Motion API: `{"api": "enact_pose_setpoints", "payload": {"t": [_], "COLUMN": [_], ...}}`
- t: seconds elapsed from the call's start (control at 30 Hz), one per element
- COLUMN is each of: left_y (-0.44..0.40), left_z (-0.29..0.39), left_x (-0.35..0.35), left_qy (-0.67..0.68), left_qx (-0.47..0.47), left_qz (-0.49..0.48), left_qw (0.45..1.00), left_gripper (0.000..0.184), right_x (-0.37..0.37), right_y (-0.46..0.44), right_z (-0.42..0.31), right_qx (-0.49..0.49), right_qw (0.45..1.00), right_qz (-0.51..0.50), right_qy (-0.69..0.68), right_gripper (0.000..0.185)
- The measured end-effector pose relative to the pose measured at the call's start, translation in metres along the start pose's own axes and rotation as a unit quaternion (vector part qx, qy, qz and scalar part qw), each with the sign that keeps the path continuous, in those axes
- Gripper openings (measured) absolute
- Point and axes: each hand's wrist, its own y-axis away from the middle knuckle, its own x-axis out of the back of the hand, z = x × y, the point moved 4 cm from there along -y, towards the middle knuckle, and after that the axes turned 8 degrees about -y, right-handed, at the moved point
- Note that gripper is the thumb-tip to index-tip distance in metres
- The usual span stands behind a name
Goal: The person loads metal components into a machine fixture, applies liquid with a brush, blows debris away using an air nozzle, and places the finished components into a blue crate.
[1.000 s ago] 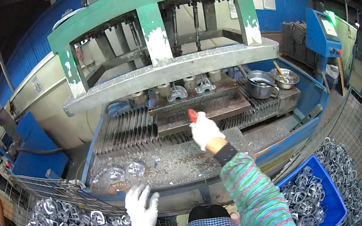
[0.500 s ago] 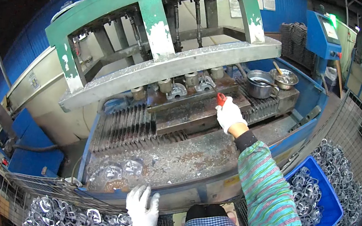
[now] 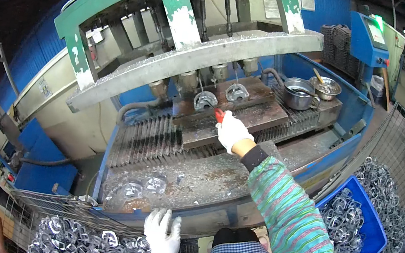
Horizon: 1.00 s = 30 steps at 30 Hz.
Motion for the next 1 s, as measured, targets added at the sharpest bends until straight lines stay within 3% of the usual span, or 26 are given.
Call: {"api": "enact_pose_setpoints", "payload": {"t": [0.43, 0.53, 0.6, 0.63, 0.73, 0.77, 0.8, 0.87, 0.9, 0.97, 1.0], "left_y": [-0.012, -0.033, -0.056, -0.072, -0.129, -0.150, -0.170, -0.211, -0.232, -0.264, -0.280], "left_z": [0.000, -0.003, -0.005, -0.006, -0.007, -0.004, -0.006, -0.009, -0.002, -0.005, -0.003], "left_x": [-0.012, -0.021, -0.024, -0.026, -0.052, -0.064, -0.086, -0.133, -0.144, -0.182, -0.187], "left_qy": [0.003, 0.037, 0.009, 0.003, 0.051, 0.069, 0.088, 0.077, 0.071, -0.013, -0.050], "left_qx": [0.007, 0.027, 0.042, 0.045, 0.020, 0.010, 0.017, -0.025, 0.008, -0.011, 0.023], "left_qz": [-0.021, -0.007, -0.020, -0.017, -0.023, -0.035, -0.069, -0.047, -0.103, -0.082, -0.139], "left_qw": [1.000, 0.999, 0.999, 0.999, 0.998, 0.997, 0.994, 0.996, 0.992, 0.997, 0.989], "left_gripper": [0.028, 0.030, 0.031, 0.031, 0.026, 0.025, 0.026, 0.031, 0.029, 0.030, 0.031], "right_x": [0.059, 0.067, 0.087, 0.094, 0.110, 0.105, 0.104, 0.093, 0.089, 0.086, 0.086], "right_y": [-0.010, 0.001, 0.027, 0.038, 0.082, 0.092, 0.107, 0.123, 0.131, 0.139, 0.139], "right_z": [0.055, 0.064, 0.077, 0.096, 0.156, 0.191, 0.208, 0.278, 0.289, 0.283, 0.278], "right_qx": [-0.056, 0.017, 0.052, 0.119, 0.109, 0.039, -0.033, -0.097, -0.147, -0.200, -0.185], "right_qw": [0.990, 0.990, 0.982, 0.962, 0.924, 0.909, 0.907, 0.898, 0.898, 0.894, 0.897], "right_qz": [0.110, 0.129, 0.179, 0.247, 0.359, 0.389, 0.400, 0.426, 0.415, 0.398, 0.396], "right_qy": [0.067, 0.045, 0.011, -0.001, -0.072, -0.145, -0.125, -0.047, 0.022, 0.033, 0.063], "right_gripper": [0.034, 0.033, 0.035, 0.038, 0.036, 0.036, 0.037, 0.042, 0.045, 0.046, 0.046]}}
